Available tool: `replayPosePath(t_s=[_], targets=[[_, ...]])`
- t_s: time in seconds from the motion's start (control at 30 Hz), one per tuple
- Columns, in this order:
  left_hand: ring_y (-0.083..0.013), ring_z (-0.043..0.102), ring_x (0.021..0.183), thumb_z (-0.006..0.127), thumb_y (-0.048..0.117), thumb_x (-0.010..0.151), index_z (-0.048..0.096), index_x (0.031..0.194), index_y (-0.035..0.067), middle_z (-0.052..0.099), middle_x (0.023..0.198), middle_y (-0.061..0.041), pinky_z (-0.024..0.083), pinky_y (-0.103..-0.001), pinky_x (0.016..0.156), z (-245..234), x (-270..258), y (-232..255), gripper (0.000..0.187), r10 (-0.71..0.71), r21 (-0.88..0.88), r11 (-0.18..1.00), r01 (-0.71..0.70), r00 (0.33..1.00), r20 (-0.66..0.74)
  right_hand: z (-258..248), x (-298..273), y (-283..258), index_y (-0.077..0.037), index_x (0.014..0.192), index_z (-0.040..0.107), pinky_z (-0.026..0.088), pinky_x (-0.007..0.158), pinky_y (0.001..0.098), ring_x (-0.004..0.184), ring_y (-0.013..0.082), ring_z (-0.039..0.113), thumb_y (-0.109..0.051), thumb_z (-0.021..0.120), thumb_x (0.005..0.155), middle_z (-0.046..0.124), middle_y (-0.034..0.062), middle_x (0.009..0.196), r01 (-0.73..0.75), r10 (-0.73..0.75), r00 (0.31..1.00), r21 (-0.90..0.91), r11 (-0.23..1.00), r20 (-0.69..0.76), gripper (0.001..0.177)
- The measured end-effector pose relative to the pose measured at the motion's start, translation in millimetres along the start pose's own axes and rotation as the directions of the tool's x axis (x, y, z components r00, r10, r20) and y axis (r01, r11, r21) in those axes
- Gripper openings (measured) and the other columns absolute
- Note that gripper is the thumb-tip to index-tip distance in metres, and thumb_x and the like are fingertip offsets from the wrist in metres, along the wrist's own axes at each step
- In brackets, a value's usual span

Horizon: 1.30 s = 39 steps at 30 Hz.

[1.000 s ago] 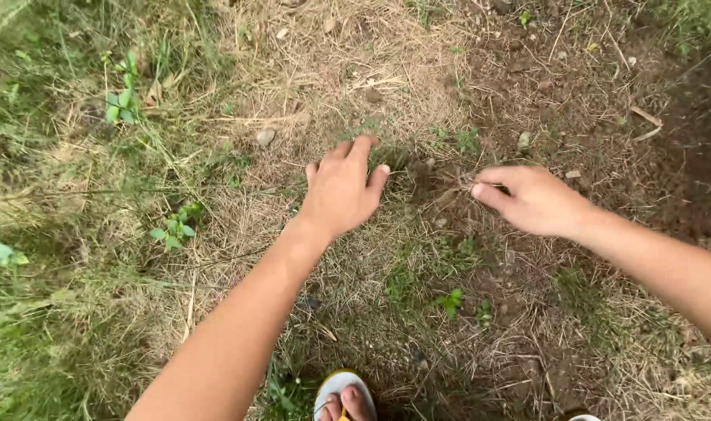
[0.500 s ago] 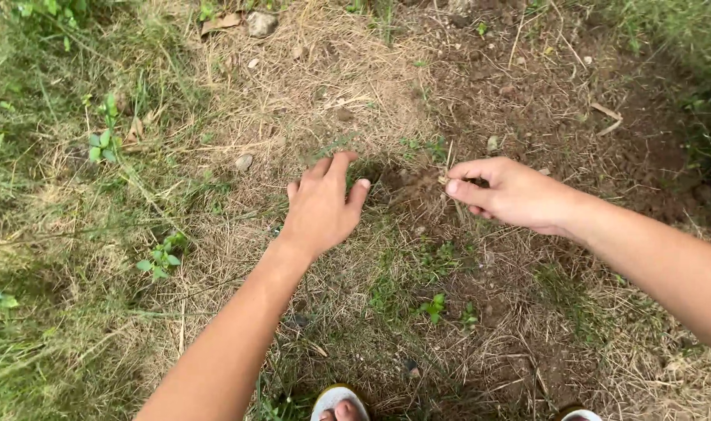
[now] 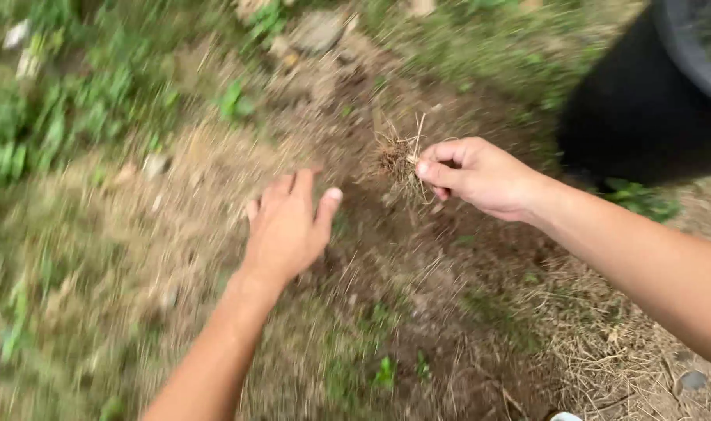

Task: Pulling weeds from a grassy area by hand and placing them into a black bucket.

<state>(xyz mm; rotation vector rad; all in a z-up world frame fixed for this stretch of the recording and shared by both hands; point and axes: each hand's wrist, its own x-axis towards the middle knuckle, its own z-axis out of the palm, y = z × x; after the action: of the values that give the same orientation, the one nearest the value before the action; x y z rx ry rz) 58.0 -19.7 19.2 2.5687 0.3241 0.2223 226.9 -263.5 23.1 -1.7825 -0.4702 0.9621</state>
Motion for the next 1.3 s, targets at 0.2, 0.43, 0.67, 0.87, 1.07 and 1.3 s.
replayPosePath(t_s=[0.2,0.43,0.67,0.87,1.07,1.3], targets=[[-0.0373,0.055,0.125,0.056,0.044,0.100,0.057,0.136,0.009,0.063,0.131,-0.018,0.035,-0.063,0.100,15,57,83,0.051,0.254,0.007,0.967,-0.254,0.966,0.044,-102,-57,-20,-0.005,0.104,0.073,0.040,0.056,0.0223,0.068,0.0068,0.052,-0.025,0.065,0.100,0.060,-0.0039,0.077,0.075,-0.064,0.949,0.023,0.997,-0.307,0.022],[-0.0333,0.050,0.131,0.055,0.045,0.097,0.057,0.136,0.008,0.060,0.135,-0.015,0.030,-0.061,0.105,37,100,170,0.053,0.426,0.011,0.903,-0.430,0.897,0.113,-203,-142,-26,-0.001,0.113,0.073,0.045,0.060,0.0216,0.068,0.0062,0.053,-0.022,0.065,0.104,0.062,-0.0027,0.080,0.096,-0.107,0.710,-0.054,0.994,-0.696,0.024],[-0.0335,0.046,0.135,0.053,0.046,0.098,0.054,0.140,0.009,0.057,0.138,-0.018,0.028,-0.061,0.106,66,105,208,0.055,0.436,-0.021,0.897,-0.442,0.872,0.221,-239,-175,-9,-0.003,0.155,0.031,0.061,0.078,0.0248,0.092,0.0136,0.071,-0.011,0.065,0.097,0.055,0.0122,0.136,0.065,-0.051,0.515,-0.020,0.998,-0.856,0.067],[-0.0344,0.050,0.131,0.055,0.045,0.097,0.056,0.137,0.009,0.060,0.136,-0.016,0.031,-0.062,0.105,75,85,178,0.054,0.389,-0.021,0.919,-0.393,0.896,0.215,-201,-170,-22,-0.004,0.153,0.045,0.057,0.074,0.0289,0.087,0.0137,0.068,-0.011,0.065,0.098,0.054,0.0150,0.147,-0.087,-0.232,0.520,-0.320,0.943,-0.822,0.058],[-0.0337,0.051,0.131,0.055,0.045,0.099,0.054,0.138,0.011,0.060,0.133,-0.016,0.031,-0.066,0.102,71,46,113,0.052,0.175,-0.003,0.984,-0.181,0.946,0.273,-154,-127,-12,-0.001,0.136,0.066,0.054,0.076,0.0271,0.082,0.0113,0.064,-0.011,0.069,0.105,0.063,0.0171,0.120,-0.015,-0.543,0.503,-0.635,0.773,-0.672,0.033],[-0.0360,0.052,0.128,0.056,0.045,0.097,0.056,0.136,0.016,0.062,0.133,-0.013,0.031,-0.064,0.105,46,-35,20,0.049,-0.155,0.038,0.988,0.150,0.959,0.237,-43,-72,-38,-0.006,0.126,0.074,0.055,0.064,0.0277,0.072,0.0100,0.068,-0.019,0.063,0.109,0.076,0.0055,0.088,0.102,-0.434,0.803,-0.623,0.775,-0.409,0.025]])
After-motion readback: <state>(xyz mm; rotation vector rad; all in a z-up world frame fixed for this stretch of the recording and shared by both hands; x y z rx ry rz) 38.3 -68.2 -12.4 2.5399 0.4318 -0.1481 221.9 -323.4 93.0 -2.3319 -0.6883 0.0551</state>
